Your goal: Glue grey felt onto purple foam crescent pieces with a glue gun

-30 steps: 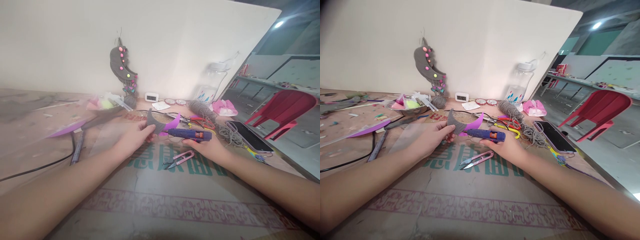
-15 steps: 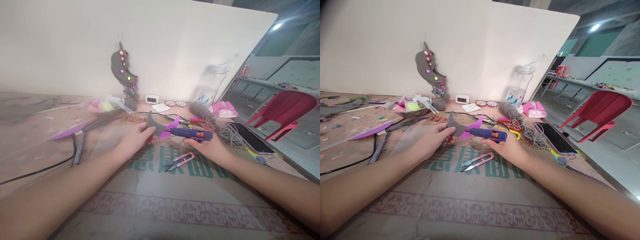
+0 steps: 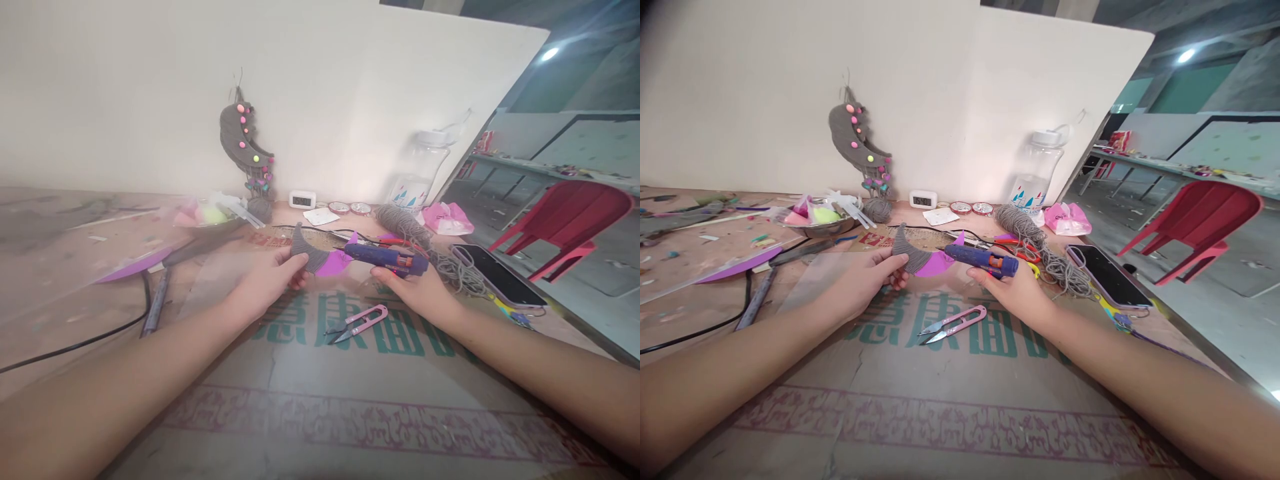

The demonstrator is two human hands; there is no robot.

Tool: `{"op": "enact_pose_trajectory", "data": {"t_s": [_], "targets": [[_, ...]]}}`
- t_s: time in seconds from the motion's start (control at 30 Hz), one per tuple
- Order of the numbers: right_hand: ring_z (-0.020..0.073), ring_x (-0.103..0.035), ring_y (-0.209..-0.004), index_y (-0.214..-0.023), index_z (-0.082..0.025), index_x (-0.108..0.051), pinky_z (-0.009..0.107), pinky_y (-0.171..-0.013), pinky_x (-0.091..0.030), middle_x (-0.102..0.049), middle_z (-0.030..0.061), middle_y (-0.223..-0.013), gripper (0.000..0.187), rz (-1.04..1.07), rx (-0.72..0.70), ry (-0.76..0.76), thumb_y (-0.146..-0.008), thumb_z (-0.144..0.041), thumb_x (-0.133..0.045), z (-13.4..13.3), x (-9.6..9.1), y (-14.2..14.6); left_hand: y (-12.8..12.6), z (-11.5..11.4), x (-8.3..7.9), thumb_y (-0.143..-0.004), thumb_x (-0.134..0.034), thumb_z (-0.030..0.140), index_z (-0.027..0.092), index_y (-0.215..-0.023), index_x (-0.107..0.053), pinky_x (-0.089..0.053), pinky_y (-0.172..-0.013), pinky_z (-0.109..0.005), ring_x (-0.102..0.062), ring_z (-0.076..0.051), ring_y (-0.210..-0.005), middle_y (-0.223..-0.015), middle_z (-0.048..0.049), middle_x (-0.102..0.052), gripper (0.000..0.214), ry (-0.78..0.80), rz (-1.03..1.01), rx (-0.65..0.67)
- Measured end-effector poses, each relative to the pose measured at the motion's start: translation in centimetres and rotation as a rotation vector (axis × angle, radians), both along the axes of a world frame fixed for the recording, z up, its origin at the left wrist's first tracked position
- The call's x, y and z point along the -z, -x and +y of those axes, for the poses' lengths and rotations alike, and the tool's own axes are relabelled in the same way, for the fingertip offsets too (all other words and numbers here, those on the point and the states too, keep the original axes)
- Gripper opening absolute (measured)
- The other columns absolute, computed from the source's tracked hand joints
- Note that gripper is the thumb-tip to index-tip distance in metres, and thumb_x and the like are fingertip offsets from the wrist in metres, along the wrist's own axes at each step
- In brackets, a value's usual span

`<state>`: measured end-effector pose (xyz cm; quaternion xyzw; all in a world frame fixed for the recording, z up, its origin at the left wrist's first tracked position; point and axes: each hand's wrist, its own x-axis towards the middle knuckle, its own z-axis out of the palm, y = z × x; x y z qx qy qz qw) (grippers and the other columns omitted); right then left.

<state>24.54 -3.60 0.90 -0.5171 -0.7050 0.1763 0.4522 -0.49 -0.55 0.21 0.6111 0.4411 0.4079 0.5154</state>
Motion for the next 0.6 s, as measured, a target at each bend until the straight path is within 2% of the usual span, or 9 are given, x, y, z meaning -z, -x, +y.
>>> {"op": "enact_pose_trajectory", "data": {"t_s": [0.2,0.4,0.6], "targets": [[0.0219,-0.063,-0.085,-0.080,-0.020,-0.059,0.034,-0.077,-0.053,-0.066,0.0044,-0.081,0.021,-0.098,-0.074,-0.019,-0.080,-0.041,-0.060,-0.60,-0.71,0.10,-0.16,0.07,-0.10,-0.080,-0.052,0.041,0.020,-0.077,-0.055,-0.041,-0.057,-0.025,-0.054,-0.014,-0.059,-0.068,-0.0008,-0.059,0.021,0.037,-0.070,-0.010],[0.0228,-0.063,-0.087,-0.082,-0.020,-0.059,0.034,-0.075,-0.053,-0.066,0.0047,-0.082,0.023,-0.079,0.000,0.001,-0.076,-0.042,-0.064,-0.42,-0.20,-0.04,-0.05,0.22,0.06,-0.081,-0.053,0.041,0.019,-0.078,-0.055,-0.040,-0.057,-0.025,-0.052,-0.012,-0.059,-0.068,-0.0001,-0.057,0.022,0.033,-0.096,0.005],[0.0217,-0.064,-0.082,-0.088,-0.021,-0.060,0.033,-0.072,-0.054,-0.067,0.0046,-0.084,0.027,-0.041,-0.012,0.025,-0.075,-0.044,-0.066,-0.19,0.11,0.01,-0.08,0.09,0.03,-0.081,-0.051,0.041,0.020,-0.078,-0.054,-0.040,-0.057,-0.025,-0.052,-0.013,-0.059,-0.067,-0.0002,-0.056,0.021,0.017,-0.066,-0.004]]}}
